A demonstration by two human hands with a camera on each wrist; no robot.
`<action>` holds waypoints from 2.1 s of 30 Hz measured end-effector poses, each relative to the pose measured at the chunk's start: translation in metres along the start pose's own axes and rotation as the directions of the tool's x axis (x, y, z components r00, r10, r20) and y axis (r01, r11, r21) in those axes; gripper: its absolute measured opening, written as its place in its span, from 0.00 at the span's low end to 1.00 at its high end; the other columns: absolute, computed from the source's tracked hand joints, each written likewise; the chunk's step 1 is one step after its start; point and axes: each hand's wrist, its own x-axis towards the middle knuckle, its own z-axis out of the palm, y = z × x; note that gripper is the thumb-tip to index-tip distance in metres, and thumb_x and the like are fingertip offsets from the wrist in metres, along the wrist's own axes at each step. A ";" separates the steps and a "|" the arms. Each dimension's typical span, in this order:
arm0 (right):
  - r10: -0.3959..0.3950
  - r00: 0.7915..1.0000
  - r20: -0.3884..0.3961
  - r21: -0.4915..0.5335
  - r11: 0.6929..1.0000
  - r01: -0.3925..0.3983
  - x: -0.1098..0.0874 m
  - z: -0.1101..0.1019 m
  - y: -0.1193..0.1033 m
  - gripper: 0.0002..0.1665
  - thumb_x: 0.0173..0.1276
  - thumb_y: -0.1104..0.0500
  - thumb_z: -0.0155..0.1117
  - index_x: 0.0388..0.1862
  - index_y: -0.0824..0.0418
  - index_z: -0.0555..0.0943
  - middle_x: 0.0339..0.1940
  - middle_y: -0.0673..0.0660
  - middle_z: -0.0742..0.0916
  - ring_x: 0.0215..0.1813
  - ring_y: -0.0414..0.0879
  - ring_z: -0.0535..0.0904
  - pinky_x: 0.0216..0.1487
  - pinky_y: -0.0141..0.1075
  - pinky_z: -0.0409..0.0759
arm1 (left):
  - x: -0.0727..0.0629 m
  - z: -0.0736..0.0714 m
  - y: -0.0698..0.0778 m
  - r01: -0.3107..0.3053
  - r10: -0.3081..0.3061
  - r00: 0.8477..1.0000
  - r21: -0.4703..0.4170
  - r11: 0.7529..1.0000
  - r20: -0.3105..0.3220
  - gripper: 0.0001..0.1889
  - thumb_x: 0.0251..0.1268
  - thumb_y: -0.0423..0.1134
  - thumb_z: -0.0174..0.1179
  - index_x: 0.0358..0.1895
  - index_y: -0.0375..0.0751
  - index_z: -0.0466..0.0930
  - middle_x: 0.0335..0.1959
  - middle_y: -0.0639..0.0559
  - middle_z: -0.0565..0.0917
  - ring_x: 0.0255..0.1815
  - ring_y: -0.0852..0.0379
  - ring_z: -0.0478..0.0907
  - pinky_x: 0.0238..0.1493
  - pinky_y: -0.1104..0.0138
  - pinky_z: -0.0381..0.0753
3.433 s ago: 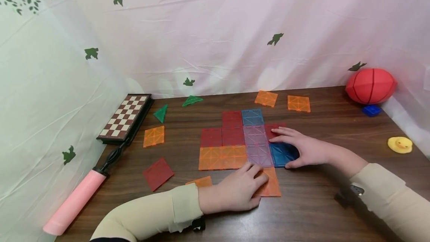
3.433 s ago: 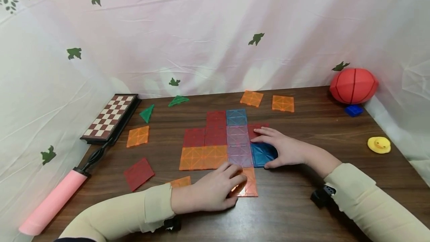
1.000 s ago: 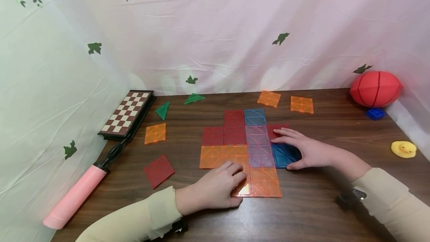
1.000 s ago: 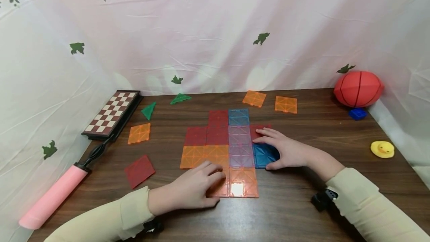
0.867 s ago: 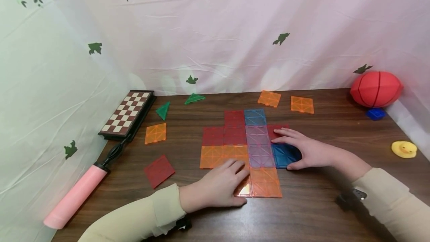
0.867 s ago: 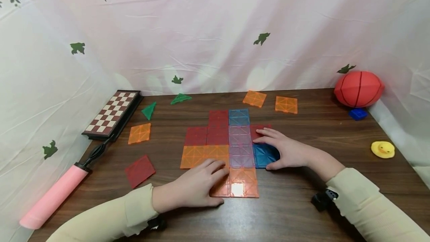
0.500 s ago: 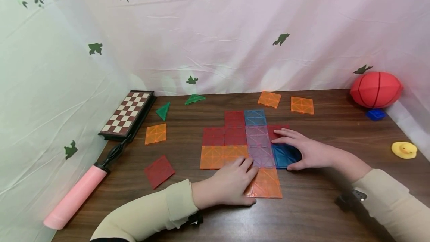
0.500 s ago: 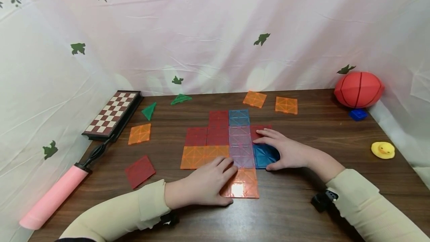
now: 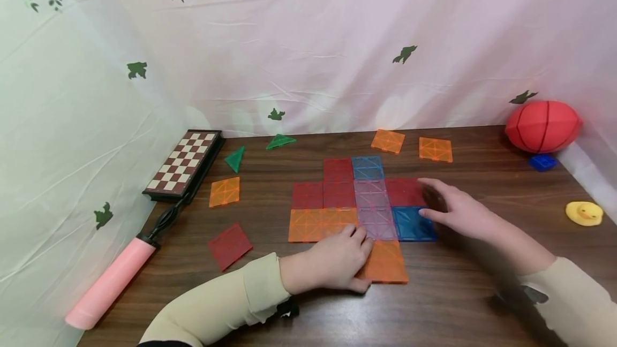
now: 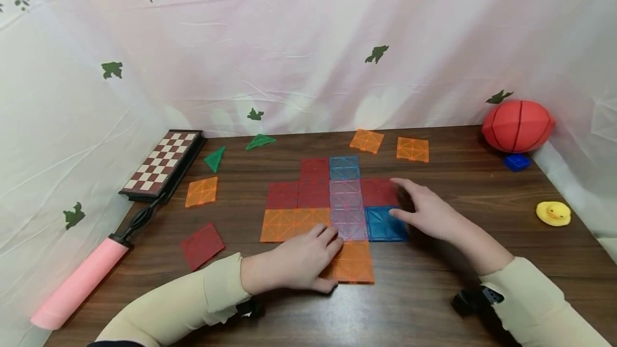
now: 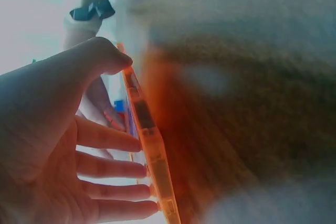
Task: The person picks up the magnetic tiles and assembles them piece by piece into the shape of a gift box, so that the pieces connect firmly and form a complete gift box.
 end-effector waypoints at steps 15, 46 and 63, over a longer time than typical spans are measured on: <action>0.184 0.982 0.032 0.644 0.748 -0.161 -0.014 0.005 -0.009 0.33 0.81 0.55 0.57 0.77 0.64 0.59 0.76 0.68 0.62 0.70 0.57 0.61 0.56 0.29 0.77 | 0.001 -0.002 -0.003 -0.006 0.006 1.000 -0.035 0.999 0.008 0.39 0.67 0.69 0.54 0.65 0.37 0.78 0.55 0.46 0.80 0.50 0.53 0.74 0.54 0.65 0.75; 0.173 0.985 -0.026 0.699 0.707 -0.106 0.018 0.036 -0.035 0.39 0.82 0.49 0.54 0.82 0.62 0.54 0.75 0.70 0.66 0.63 0.47 0.73 0.55 0.32 0.79 | -0.011 -0.016 -0.003 0.006 0.082 0.876 0.182 0.983 -0.475 0.13 0.80 0.41 0.50 0.56 0.52 0.83 0.44 0.57 0.82 0.40 0.60 0.80 0.31 0.71 0.78; 0.167 0.986 -0.017 0.687 0.718 -0.110 0.019 0.043 -0.042 0.39 0.83 0.46 0.50 0.81 0.65 0.54 0.76 0.71 0.64 0.69 0.61 0.68 0.55 0.30 0.78 | -0.015 -0.018 -0.013 0.097 -0.206 0.873 -0.255 0.962 -0.442 0.18 0.71 0.45 0.60 0.60 0.46 0.81 0.55 0.53 0.83 0.54 0.55 0.80 0.51 0.63 0.81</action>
